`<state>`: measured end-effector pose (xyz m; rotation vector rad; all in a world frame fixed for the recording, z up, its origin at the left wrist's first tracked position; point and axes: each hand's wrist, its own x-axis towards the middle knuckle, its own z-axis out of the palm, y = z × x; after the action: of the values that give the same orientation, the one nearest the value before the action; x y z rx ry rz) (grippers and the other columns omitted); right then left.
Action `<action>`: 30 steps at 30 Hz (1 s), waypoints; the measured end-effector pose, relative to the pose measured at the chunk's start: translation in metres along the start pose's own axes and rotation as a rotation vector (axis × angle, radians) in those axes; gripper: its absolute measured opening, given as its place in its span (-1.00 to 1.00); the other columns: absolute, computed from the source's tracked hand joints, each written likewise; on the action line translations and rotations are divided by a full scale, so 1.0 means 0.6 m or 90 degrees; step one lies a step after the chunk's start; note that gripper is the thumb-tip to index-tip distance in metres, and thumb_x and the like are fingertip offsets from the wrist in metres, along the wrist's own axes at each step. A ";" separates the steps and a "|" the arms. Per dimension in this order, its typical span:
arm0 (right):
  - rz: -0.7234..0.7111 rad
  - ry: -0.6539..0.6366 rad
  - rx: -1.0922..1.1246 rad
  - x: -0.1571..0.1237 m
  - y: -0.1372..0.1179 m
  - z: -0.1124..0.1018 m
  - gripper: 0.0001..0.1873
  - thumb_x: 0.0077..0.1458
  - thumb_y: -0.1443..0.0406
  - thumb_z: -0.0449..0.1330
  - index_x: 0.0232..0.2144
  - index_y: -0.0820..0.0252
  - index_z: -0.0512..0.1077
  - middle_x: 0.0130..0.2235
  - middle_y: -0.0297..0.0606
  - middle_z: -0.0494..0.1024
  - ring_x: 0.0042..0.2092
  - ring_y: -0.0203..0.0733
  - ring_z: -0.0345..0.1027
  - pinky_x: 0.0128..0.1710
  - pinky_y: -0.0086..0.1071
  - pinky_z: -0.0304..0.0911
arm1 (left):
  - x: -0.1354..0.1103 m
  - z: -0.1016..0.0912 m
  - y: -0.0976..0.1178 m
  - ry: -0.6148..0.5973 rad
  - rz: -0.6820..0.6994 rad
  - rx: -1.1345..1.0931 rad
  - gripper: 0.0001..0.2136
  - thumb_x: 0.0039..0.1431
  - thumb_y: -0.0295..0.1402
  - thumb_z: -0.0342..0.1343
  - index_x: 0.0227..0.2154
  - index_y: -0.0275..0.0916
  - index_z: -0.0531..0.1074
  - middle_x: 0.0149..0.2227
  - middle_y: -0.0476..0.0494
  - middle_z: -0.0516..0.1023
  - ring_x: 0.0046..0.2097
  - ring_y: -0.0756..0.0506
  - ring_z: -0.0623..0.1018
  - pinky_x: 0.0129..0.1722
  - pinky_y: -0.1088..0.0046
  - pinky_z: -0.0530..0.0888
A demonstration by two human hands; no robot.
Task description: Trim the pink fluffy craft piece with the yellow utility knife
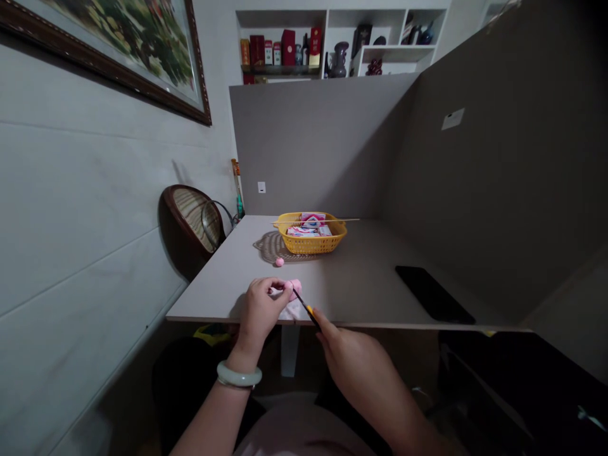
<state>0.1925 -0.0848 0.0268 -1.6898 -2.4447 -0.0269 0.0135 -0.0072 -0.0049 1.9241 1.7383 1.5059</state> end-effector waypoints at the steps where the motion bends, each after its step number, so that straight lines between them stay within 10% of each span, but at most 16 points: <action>1: 0.005 0.000 -0.003 0.006 -0.003 0.000 -0.46 0.28 0.43 -0.04 0.29 0.20 0.19 -0.34 -0.15 0.67 -0.39 -0.11 0.56 -0.52 -0.42 0.15 | 0.000 0.000 0.001 -0.003 0.001 0.000 -0.87 0.11 -0.26 0.19 -0.39 -0.19 0.56 -0.34 -0.11 0.61 -0.23 -0.10 0.55 -0.23 0.40 0.43; 30: -0.004 0.019 0.015 0.034 -0.010 0.001 -0.45 0.29 0.40 -0.04 0.31 0.17 0.16 -0.32 -0.15 0.68 -0.35 -0.10 0.57 -0.52 -0.43 0.13 | 0.001 0.000 -0.007 -0.014 -0.033 -0.044 -0.85 0.08 -0.24 0.21 -0.38 -0.20 0.57 -0.35 -0.12 0.61 -0.28 -0.09 0.56 -0.28 0.42 0.44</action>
<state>0.1799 -0.0677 0.0295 -1.6591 -2.4201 -0.0229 0.0106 -0.0052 -0.0074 1.8413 1.6908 1.5017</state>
